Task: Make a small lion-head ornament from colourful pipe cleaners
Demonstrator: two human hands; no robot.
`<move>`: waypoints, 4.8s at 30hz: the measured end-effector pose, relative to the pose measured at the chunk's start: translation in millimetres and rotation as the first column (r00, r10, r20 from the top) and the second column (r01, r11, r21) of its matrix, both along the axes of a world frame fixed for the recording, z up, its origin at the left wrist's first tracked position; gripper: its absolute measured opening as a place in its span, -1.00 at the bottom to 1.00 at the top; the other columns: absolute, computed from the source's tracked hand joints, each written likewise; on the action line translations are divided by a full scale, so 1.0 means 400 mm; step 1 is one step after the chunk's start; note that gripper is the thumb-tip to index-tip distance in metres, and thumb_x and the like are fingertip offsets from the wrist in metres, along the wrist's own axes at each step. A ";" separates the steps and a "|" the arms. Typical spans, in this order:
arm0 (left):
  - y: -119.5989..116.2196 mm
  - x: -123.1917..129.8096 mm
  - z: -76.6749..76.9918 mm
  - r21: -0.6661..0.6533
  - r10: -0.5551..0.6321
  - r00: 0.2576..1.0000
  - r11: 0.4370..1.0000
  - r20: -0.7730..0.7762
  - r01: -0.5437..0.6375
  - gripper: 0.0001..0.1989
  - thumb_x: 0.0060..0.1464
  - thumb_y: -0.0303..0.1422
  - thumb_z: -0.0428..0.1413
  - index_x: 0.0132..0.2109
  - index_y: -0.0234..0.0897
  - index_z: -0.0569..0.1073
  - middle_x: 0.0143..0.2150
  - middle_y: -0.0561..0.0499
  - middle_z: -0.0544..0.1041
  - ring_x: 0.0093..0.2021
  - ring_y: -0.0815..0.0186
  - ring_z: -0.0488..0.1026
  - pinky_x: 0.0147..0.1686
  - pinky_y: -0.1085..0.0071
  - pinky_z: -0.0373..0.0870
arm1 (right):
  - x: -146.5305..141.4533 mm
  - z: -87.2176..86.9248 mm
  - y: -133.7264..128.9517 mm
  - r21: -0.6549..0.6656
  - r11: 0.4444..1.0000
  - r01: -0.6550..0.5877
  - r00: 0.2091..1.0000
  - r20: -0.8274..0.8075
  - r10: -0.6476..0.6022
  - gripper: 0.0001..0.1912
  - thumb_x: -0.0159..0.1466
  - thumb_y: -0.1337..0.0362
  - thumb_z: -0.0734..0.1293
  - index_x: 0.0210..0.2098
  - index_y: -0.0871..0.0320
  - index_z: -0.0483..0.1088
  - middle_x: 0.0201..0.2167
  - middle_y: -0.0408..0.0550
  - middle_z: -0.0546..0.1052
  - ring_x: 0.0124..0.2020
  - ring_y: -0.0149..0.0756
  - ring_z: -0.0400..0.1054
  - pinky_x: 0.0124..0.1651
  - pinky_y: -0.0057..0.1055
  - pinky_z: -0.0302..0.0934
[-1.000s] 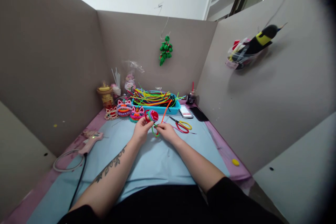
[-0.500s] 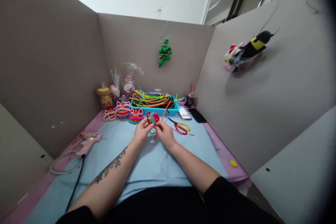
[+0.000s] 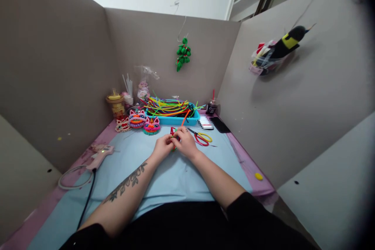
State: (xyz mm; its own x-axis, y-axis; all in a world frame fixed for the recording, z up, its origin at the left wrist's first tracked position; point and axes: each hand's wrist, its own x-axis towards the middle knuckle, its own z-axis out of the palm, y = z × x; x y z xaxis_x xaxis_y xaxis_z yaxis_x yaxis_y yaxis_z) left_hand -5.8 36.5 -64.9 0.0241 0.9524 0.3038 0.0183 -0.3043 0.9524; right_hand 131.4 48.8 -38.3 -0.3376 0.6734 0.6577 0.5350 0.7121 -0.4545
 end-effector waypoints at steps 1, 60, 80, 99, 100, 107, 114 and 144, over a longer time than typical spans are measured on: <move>0.001 0.000 -0.001 0.005 0.005 1.000 1.000 -0.010 -0.005 -0.82 -0.18 -0.42 0.19 -0.32 -0.35 0.50 -0.43 0.01 0.52 -0.41 0.31 0.45 -0.36 0.44 0.33 | 0.000 0.001 0.000 -0.009 1.000 -0.005 1.000 0.004 0.005 -0.94 0.18 0.31 0.27 -0.38 0.12 0.38 -0.26 0.01 0.35 -0.15 -0.20 0.24 -0.06 -0.29 0.16; -0.019 -0.012 0.053 -0.222 -0.030 0.976 0.972 0.218 0.079 -0.67 -0.25 -0.16 0.31 -0.44 -0.36 0.50 -0.62 0.07 0.40 -0.61 0.44 0.27 -0.57 0.49 0.16 | 0.053 -0.011 0.066 -0.333 0.885 -0.324 0.896 -0.408 0.174 -0.84 0.05 0.18 0.36 -0.48 0.14 0.38 -0.21 -0.03 0.41 -0.07 -0.23 0.29 0.05 -0.30 0.12; -0.024 -0.045 0.072 -0.183 -0.192 0.942 0.951 0.275 0.247 -0.59 -0.27 -0.32 0.34 -0.21 -0.35 0.49 -0.32 -0.03 0.51 -0.43 0.40 0.41 -0.41 0.48 0.32 | 0.096 0.001 0.086 -0.418 0.748 -0.516 0.814 -0.513 0.274 -0.71 0.13 0.06 0.34 -0.33 0.16 0.46 -0.26 -0.06 0.48 -0.21 -0.32 0.33 -0.07 -0.36 0.18; -0.008 -0.081 0.053 -0.088 -0.456 0.863 0.871 0.218 0.483 -0.53 -0.13 -0.41 0.29 -0.04 -0.28 0.36 -0.17 -0.12 0.53 -0.20 0.28 0.48 -0.28 0.45 0.34 | 0.096 0.024 0.045 -0.525 0.649 -0.551 0.834 -0.353 0.423 -0.69 0.05 0.02 0.41 -0.45 0.16 0.52 0.03 0.05 0.38 0.03 -0.12 0.30 0.08 -0.22 0.13; -0.008 -0.083 0.054 -0.098 -0.447 0.870 0.875 0.210 0.474 -0.51 -0.16 -0.42 0.30 -0.04 -0.29 0.37 -0.17 -0.12 0.54 -0.19 0.26 0.48 -0.27 0.44 0.35 | 0.095 0.024 0.044 -0.524 0.643 -0.559 0.829 -0.367 0.422 -0.69 0.04 0.02 0.41 -0.46 0.16 0.51 0.03 0.04 0.39 0.04 -0.12 0.29 0.09 -0.22 0.12; -0.008 -0.098 0.062 -0.132 -0.447 0.886 0.878 0.123 0.461 -0.52 -0.19 -0.36 0.31 -0.07 -0.32 0.42 -0.03 -0.19 0.49 -0.06 0.16 0.44 -0.25 0.40 0.38 | 0.093 0.023 0.046 -0.518 0.653 -0.552 0.833 -0.370 0.412 -0.70 0.06 0.04 0.40 -0.51 0.19 0.47 -0.04 0.02 0.41 -0.01 -0.18 0.32 0.15 -0.23 0.04; -0.003 -0.086 0.055 -0.095 -0.351 0.936 0.932 0.002 0.350 -0.55 -0.21 -0.30 0.31 -0.14 -0.35 0.43 -0.12 -0.15 0.49 -0.19 0.25 0.46 -0.28 0.39 0.39 | 0.089 0.022 0.047 -0.532 0.689 -0.492 0.869 -0.357 0.344 -0.71 0.04 0.04 0.41 -0.49 0.17 0.50 -0.05 0.03 0.42 0.00 -0.15 0.32 0.16 -0.20 0.04; -0.018 -0.016 0.066 -0.159 -0.110 0.972 0.977 0.208 0.145 -0.72 -0.27 -0.22 0.32 -0.45 -0.35 0.52 -0.24 -0.10 0.48 -0.20 0.22 0.38 -0.21 0.36 0.30 | -0.001 -0.031 0.037 -0.497 0.777 -0.386 0.919 -0.282 0.276 -0.91 -0.08 0.35 0.39 -0.51 0.13 0.51 -0.10 -0.04 0.47 0.02 -0.10 0.31 0.12 -0.20 0.14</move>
